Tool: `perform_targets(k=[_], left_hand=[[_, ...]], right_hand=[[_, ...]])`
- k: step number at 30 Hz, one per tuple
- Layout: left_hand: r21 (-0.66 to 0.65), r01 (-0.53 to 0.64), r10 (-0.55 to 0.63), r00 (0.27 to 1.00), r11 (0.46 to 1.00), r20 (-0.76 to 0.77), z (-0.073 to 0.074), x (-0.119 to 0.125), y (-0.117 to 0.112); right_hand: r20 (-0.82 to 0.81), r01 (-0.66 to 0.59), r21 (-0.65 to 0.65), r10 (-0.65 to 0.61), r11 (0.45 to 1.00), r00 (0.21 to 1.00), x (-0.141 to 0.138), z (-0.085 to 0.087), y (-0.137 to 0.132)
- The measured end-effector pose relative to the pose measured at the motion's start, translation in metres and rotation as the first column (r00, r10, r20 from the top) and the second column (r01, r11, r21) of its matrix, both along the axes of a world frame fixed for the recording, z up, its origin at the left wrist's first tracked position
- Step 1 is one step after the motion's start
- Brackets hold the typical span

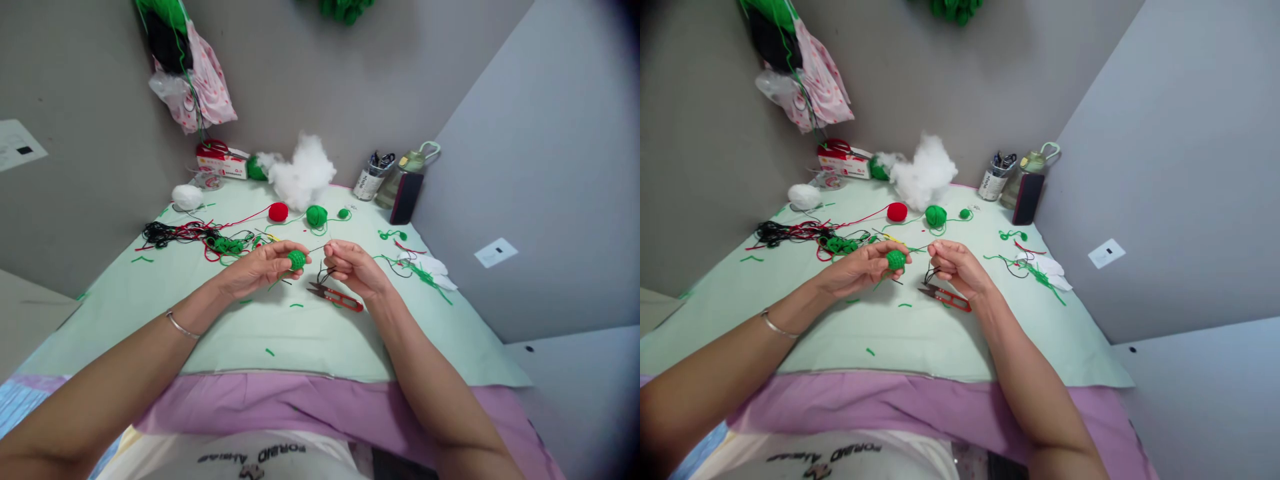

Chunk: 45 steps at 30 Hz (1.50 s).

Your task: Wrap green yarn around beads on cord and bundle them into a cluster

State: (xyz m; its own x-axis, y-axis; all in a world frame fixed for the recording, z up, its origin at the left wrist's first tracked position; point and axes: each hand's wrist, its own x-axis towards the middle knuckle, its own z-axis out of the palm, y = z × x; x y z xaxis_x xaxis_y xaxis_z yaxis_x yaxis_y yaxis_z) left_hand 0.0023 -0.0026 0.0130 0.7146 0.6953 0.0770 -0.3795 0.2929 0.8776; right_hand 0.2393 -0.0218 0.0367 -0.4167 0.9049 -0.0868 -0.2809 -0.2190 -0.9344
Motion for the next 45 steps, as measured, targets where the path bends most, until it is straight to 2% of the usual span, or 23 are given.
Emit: perform_targets(k=[5, 10, 13, 15, 17, 19, 22, 24, 26, 29, 31, 33, 34, 37, 39, 41, 43, 45], left_hand=[[0.013, -0.027, 0.028, 0.998, 1.000, -0.050, -0.001, 0.004, -0.002], [0.130, -0.189, 0.206, 0.969, 0.973, -0.140, -0.006, 0.011, -0.003], [0.226, -0.290, 0.331, 0.927, 0.930, -0.175, -0.012, 0.013, 0.000], [0.273, -0.336, 0.387, 0.908, 0.902, -0.160, -0.014, 0.014, 0.001], [0.314, -0.379, 0.435, 0.891, 0.871, -0.132, -0.014, 0.015, 0.001], [0.348, -0.420, 0.483, 0.868, 0.838, -0.115, -0.013, 0.015, -0.001], [0.377, -0.463, 0.535, 0.838, 0.802, -0.110, -0.011, 0.016, -0.004], [0.384, -0.487, 0.558, 0.825, 0.784, -0.091, -0.011, 0.015, -0.005], [0.393, -0.519, 0.587, 0.807, 0.759, -0.068, -0.011, 0.014, -0.004], [0.412, -0.546, 0.619, 0.783, 0.729, -0.058, -0.012, 0.013, -0.002], [0.428, -0.546, 0.625, 0.778, 0.721, -0.061, -0.012, 0.013, -0.001], [0.444, -0.541, 0.627, 0.777, 0.714, -0.062, -0.012, 0.013, -0.002], [0.451, -0.539, 0.627, 0.777, 0.712, -0.062, -0.012, 0.013, -0.003], [0.452, -0.535, 0.625, 0.778, 0.713, -0.064, -0.012, 0.013, -0.004], [0.438, -0.533, 0.619, 0.782, 0.724, -0.070, -0.012, 0.013, -0.005], [0.423, -0.532, 0.615, 0.784, 0.733, -0.080, -0.012, 0.012, -0.005], [0.407, -0.532, 0.613, 0.785, 0.743, -0.093, -0.012, 0.012, -0.005], [0.385, -0.526, 0.604, 0.789, 0.758, -0.110, -0.012, 0.012, -0.005]], right_hand=[[-0.012, 0.088, 0.052, -0.087, 0.995, 0.996, 0.002, 0.009, -0.005], [0.014, 0.162, 0.138, -0.165, 0.977, 0.986, 0.000, 0.012, -0.009], [0.098, 0.127, 0.247, -0.155, 0.961, 0.983, -0.007, 0.011, -0.015], [0.209, 0.061, 0.341, -0.139, 0.938, 0.968, -0.015, 0.011, -0.023], [0.357, -0.041, 0.438, -0.132, 0.898, 0.925, -0.023, 0.010, -0.030], [0.513, -0.170, 0.529, -0.153, 0.832, 0.845, -0.031, 0.007, -0.035], [0.655, -0.342, 0.652, -0.275, 0.677, 0.704, -0.035, 0.000, -0.037], [0.652, -0.377, 0.711, -0.355, 0.594, 0.670, -0.033, -0.004, -0.035], [0.595, -0.310, 0.766, -0.439, 0.563, 0.673, -0.029, -0.006, -0.032], [0.511, -0.098, 0.800, -0.587, 0.592, 0.627, -0.022, -0.005, -0.028], [0.499, 0.051, 0.752, -0.618, 0.658, 0.607, -0.019, -0.003, -0.025], [0.505, 0.142, 0.637, -0.549, 0.758, 0.665, -0.017, -0.001, -0.023], [0.501, 0.150, 0.573, -0.489, 0.806, 0.714, -0.017, 0.000, -0.022], [0.456, 0.073, 0.427, -0.285, 0.901, 0.843, -0.017, 0.003, -0.022], [0.421, 0.035, 0.377, -0.205, 0.925, 0.884, -0.020, 0.002, -0.023], [0.389, 0.037, 0.341, -0.177, 0.939, 0.904, -0.023, 0.000, -0.025], [0.363, 0.069, 0.331, -0.194, 0.941, 0.911, -0.027, -0.002, -0.025], [0.358, 0.122, 0.371, -0.263, 0.921, 0.896, -0.030, -0.004, -0.025]])
